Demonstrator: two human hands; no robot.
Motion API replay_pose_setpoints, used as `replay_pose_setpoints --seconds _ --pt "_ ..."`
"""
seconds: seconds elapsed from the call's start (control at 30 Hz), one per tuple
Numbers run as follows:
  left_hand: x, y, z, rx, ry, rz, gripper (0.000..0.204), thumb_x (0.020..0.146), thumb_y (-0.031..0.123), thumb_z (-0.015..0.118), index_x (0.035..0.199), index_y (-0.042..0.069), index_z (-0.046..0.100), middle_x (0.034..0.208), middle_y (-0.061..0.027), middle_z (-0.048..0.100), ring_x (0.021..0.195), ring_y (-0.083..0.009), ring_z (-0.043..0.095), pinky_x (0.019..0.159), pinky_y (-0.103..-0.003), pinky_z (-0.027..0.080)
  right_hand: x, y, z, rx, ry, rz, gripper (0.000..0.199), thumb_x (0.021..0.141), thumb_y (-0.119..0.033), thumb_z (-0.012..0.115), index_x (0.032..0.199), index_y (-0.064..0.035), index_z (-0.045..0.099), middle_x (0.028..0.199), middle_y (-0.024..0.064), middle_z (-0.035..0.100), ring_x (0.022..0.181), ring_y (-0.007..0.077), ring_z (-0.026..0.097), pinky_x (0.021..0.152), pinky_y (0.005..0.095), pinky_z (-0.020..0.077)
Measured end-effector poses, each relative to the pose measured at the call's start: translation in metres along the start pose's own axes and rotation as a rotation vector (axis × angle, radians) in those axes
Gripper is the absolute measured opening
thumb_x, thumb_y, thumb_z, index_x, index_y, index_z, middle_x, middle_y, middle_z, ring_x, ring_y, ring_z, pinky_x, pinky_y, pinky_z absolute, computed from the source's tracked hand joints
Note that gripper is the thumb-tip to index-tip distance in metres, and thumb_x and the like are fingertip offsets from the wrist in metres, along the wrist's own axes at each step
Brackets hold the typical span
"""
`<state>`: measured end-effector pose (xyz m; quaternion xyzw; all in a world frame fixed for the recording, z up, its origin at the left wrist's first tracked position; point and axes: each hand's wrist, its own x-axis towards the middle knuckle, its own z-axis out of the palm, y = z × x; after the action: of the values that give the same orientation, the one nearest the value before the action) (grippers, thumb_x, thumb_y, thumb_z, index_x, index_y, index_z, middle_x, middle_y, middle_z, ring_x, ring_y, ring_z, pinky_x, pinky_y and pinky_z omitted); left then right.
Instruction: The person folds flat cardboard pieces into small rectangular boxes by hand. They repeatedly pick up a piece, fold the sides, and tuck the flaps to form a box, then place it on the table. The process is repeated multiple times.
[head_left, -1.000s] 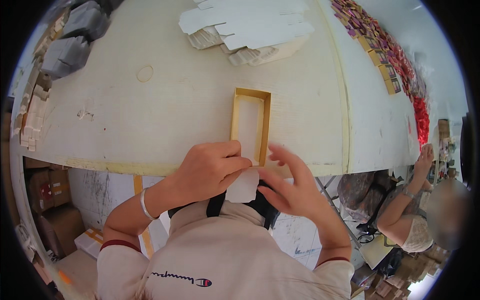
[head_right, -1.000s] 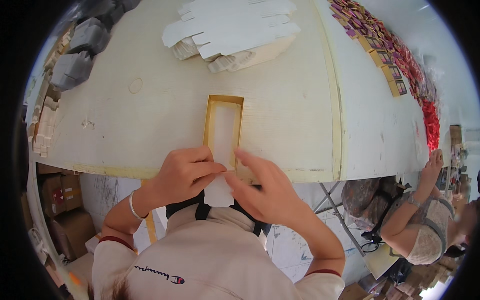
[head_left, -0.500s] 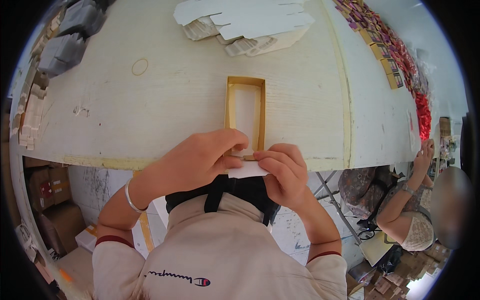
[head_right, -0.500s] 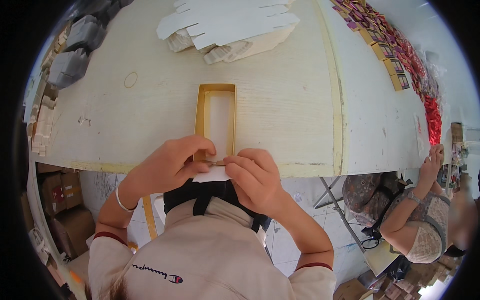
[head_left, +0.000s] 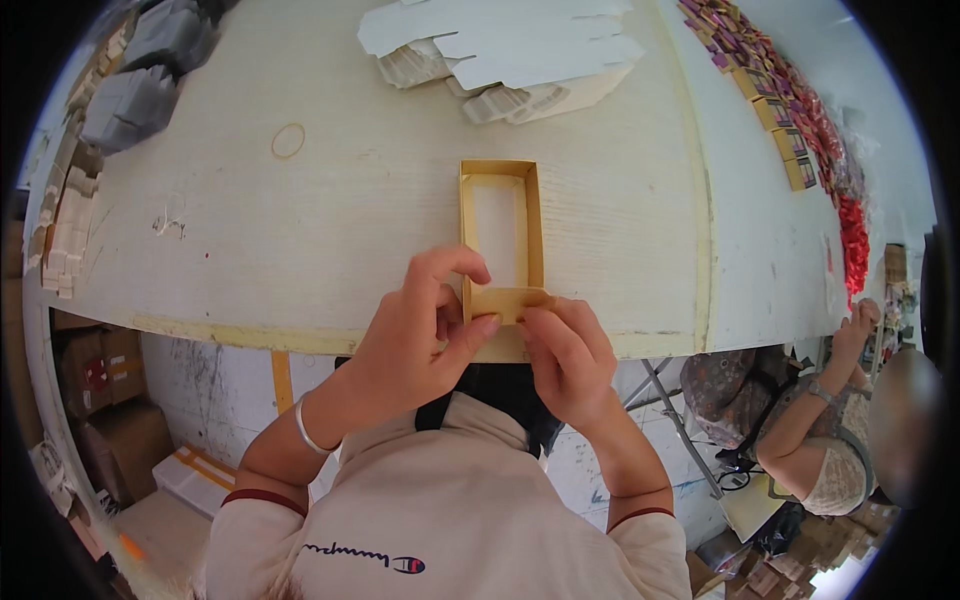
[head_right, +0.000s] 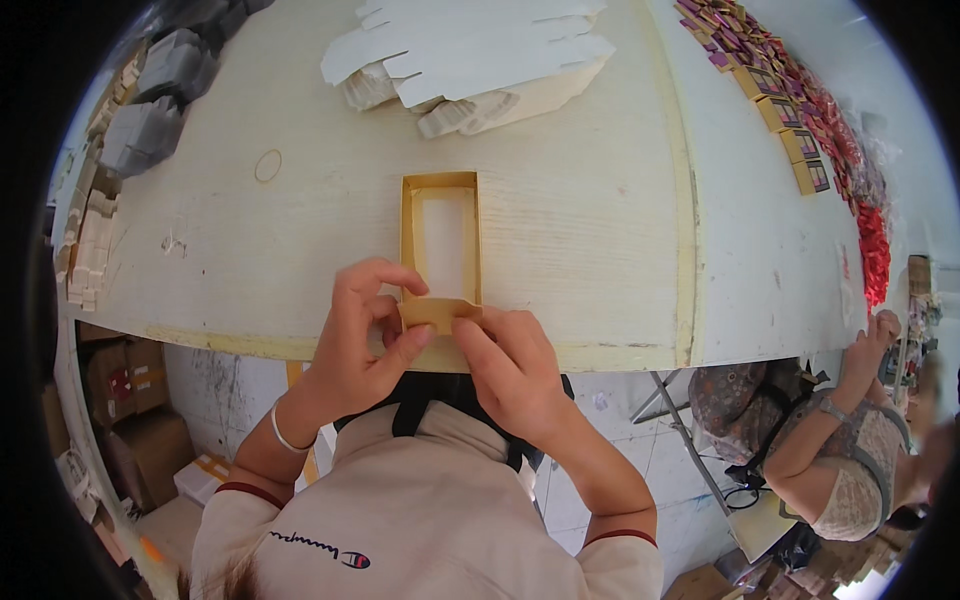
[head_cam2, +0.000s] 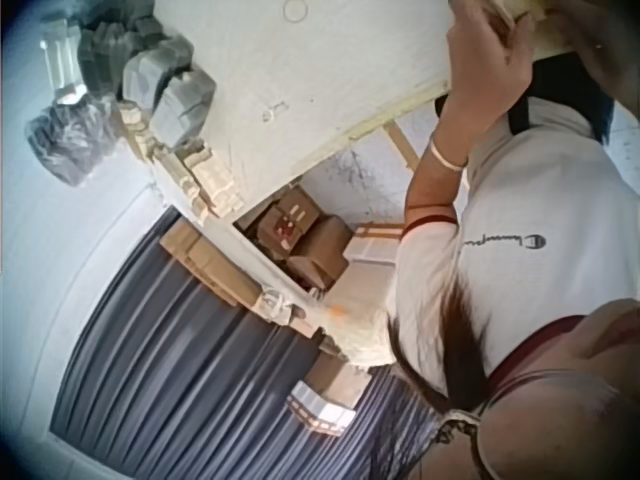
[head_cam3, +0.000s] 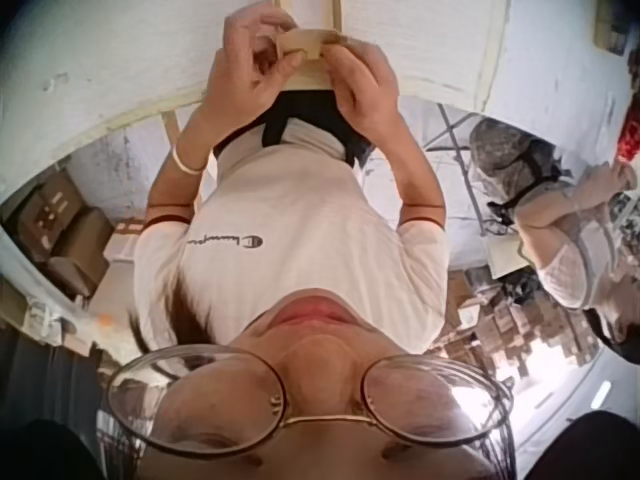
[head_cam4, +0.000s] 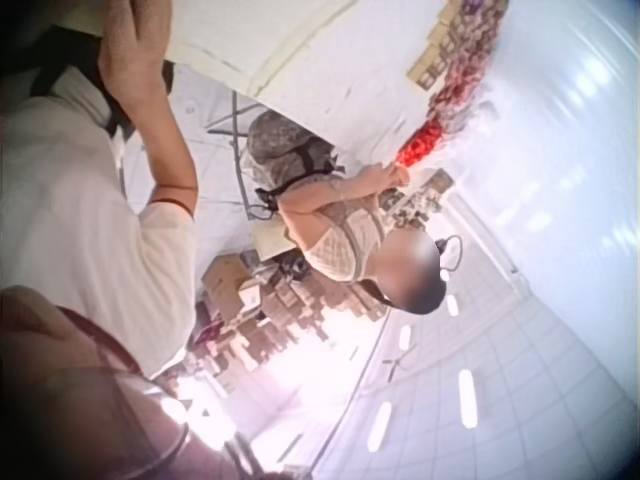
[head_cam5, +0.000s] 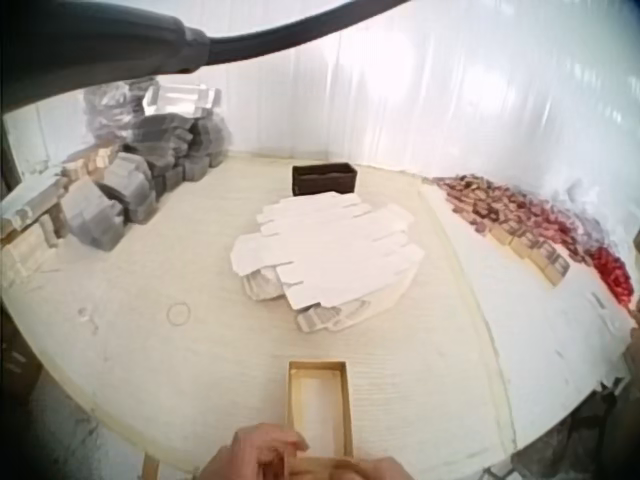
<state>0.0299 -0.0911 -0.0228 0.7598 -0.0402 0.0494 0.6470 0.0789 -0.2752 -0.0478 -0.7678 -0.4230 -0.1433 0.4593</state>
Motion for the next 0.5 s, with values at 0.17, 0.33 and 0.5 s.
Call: replay_pose_setpoints --seconds 0.17,0.33,0.5 --pt "0.013 0.011 -0.007 0.022 -0.150 -0.144 0.039 0.090 0.000 0.057 0.123 0.004 0.037 0.096 -0.0120 0.062 0.064 -0.0095 0.050 0.060 -0.024 0.043 0.001 0.000 0.001 -0.053 -0.051 0.000 0.047 0.067 0.016 0.063 0.112 0.0016 0.065 0.112 0.0162 0.058 0.072 0.0222 0.051 0.062 0.0309 0.0450" --pt "0.014 0.008 -0.004 0.123 -0.102 -0.067 0.045 0.086 0.000 0.061 0.125 0.006 0.039 0.087 -0.0130 0.062 0.061 -0.0220 0.058 0.059 -0.029 0.048 0.013 -0.006 -0.007 -0.032 -0.117 0.122 0.047 0.069 0.016 0.064 0.114 0.0007 0.066 0.125 0.0184 0.050 0.066 0.0160 0.047 0.057 0.0275 0.0442" --pt "0.004 -0.008 0.000 0.428 0.084 0.316 0.033 0.081 0.006 0.071 0.110 0.004 0.054 0.103 -0.0125 0.061 0.069 -0.0232 0.061 0.059 -0.031 0.051 0.014 -0.002 -0.010 -0.006 -0.171 0.109 0.048 0.067 0.016 0.062 0.113 0.0016 0.066 0.121 0.0182 0.051 0.064 0.0169 0.048 0.056 0.0290 0.0443"
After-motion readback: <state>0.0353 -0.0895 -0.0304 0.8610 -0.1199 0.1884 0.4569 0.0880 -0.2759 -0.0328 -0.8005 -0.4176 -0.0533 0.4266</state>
